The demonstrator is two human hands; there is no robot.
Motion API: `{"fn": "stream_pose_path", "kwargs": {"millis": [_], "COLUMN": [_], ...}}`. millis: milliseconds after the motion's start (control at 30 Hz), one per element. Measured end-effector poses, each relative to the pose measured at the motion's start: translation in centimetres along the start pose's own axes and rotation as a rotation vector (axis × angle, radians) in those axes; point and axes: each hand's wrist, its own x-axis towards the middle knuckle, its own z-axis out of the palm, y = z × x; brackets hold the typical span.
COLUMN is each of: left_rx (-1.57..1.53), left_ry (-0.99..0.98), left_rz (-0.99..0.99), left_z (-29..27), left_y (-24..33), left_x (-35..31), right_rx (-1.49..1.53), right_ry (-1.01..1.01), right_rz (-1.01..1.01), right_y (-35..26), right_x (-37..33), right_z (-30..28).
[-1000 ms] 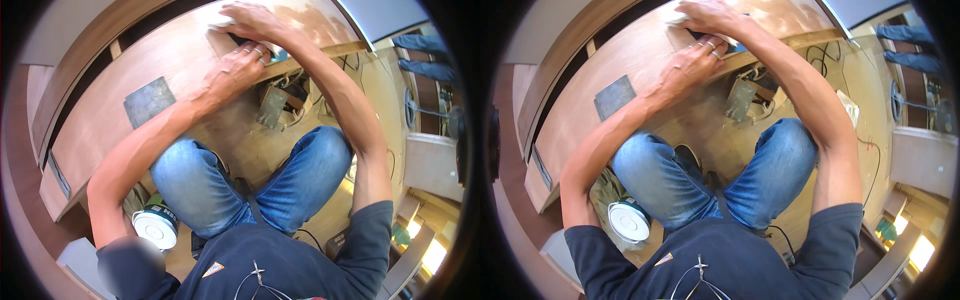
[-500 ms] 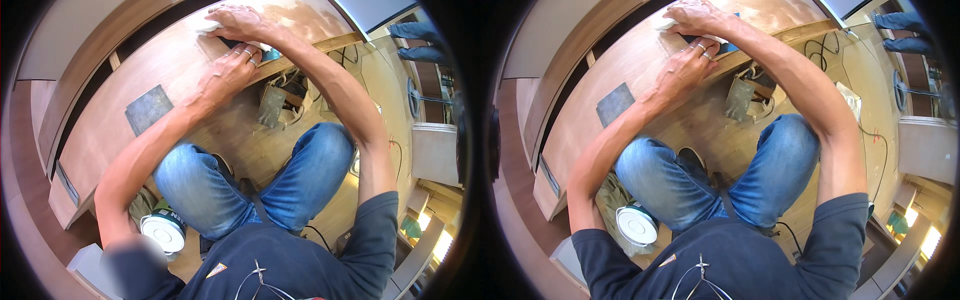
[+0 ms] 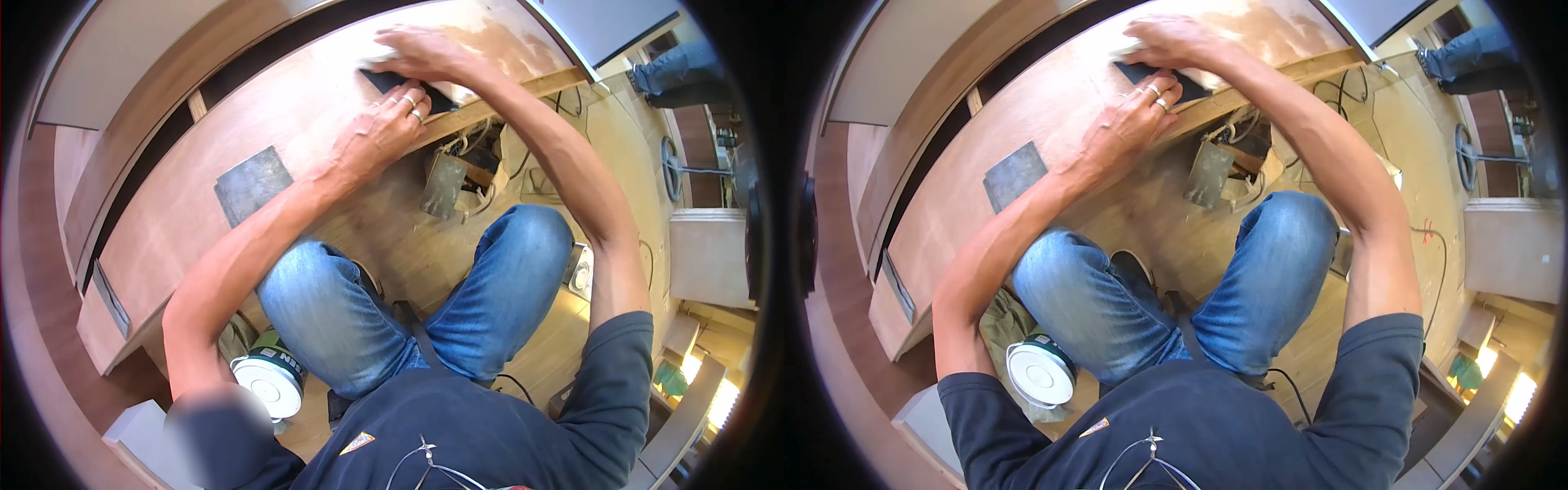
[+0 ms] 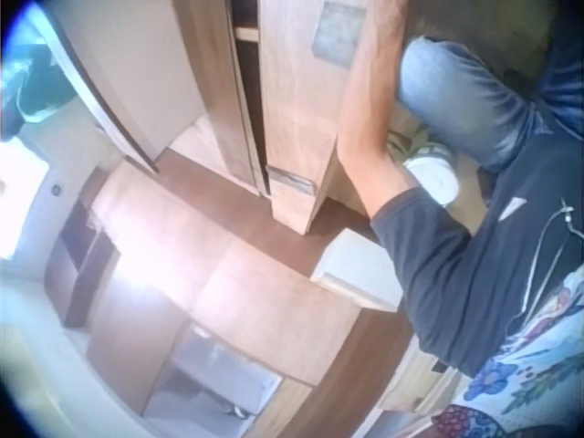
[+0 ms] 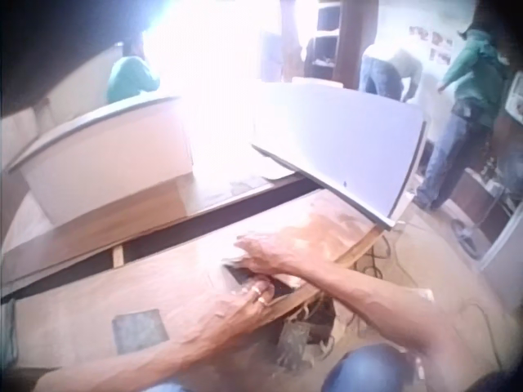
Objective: The person rubs a small square piece of material against another surface, then pours liquid from a metal container onto a cloth and wipes the square piece and other surfaces.
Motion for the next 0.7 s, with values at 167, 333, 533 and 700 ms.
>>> {"fn": "stream_pose_path", "kwargs": {"millis": [167, 333, 533, 700], "left_rx": [0.074, 0.046, 0.076, 0.022], "left_ry": [-0.023, -0.055, -0.045, -0.014], "left_rz": [0.049, -0.005, 0.02, -0.017], "left_z": [0.7, -0.1, 0.6, 0.3], "left_y": [0.6, 0.1, 0.5, 0.2], "left_x": [0.6, -0.4, 0.4, 0.1], "right_rx": [0.038, -0.043, -0.111, -0.077], "right_ry": [-0.021, 0.045, 0.072, 0.106], "right_rz": [0.11, 0.145, 0.313, 0.224], "right_y": [7.6, 1.3, 4.2, 0.8], "right_x": [-6.9, -6.4, -8.2, -14.5], "right_z": [-3.3, -1.5, -1.8, -2.2]}}
